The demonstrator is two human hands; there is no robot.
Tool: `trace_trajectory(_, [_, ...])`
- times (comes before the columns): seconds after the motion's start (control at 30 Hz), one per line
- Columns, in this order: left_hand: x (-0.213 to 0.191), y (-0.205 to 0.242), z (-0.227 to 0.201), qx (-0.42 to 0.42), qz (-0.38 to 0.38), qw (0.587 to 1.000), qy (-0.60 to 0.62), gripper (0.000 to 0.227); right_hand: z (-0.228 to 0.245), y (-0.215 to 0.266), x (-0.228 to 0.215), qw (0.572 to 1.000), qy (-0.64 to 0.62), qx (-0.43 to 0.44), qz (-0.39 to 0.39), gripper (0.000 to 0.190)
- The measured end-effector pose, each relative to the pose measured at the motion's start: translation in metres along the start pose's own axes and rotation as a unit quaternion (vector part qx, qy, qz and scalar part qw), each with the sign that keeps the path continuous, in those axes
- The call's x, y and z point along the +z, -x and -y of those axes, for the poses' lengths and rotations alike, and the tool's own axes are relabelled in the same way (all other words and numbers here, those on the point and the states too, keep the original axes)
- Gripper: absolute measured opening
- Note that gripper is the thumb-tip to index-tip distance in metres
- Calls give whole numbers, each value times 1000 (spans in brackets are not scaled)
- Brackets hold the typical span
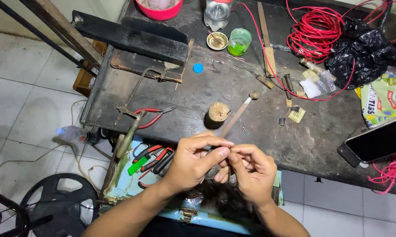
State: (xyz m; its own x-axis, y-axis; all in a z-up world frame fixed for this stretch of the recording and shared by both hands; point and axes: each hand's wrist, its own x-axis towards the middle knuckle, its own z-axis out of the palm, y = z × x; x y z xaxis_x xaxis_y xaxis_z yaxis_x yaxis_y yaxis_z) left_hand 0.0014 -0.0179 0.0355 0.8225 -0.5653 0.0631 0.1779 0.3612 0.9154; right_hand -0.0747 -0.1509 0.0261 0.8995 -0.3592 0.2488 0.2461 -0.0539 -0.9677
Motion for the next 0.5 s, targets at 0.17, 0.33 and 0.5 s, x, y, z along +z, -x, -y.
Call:
trace_trajectory(0.17, [0, 0, -3, 1, 14, 1000, -1, 13, 4, 0, 0, 1000, 0, -14, 3, 8])
trace_trajectory(0.33, [-5, 1, -1, 12, 17, 996, -83, 15, 4, 1, -1, 1000, 14, -22, 7, 7])
trace_trajectory(0.5, [-2, 1, -3, -17, 28, 999, 25, 16, 0, 2, -1, 1000, 11, -10, -3, 7])
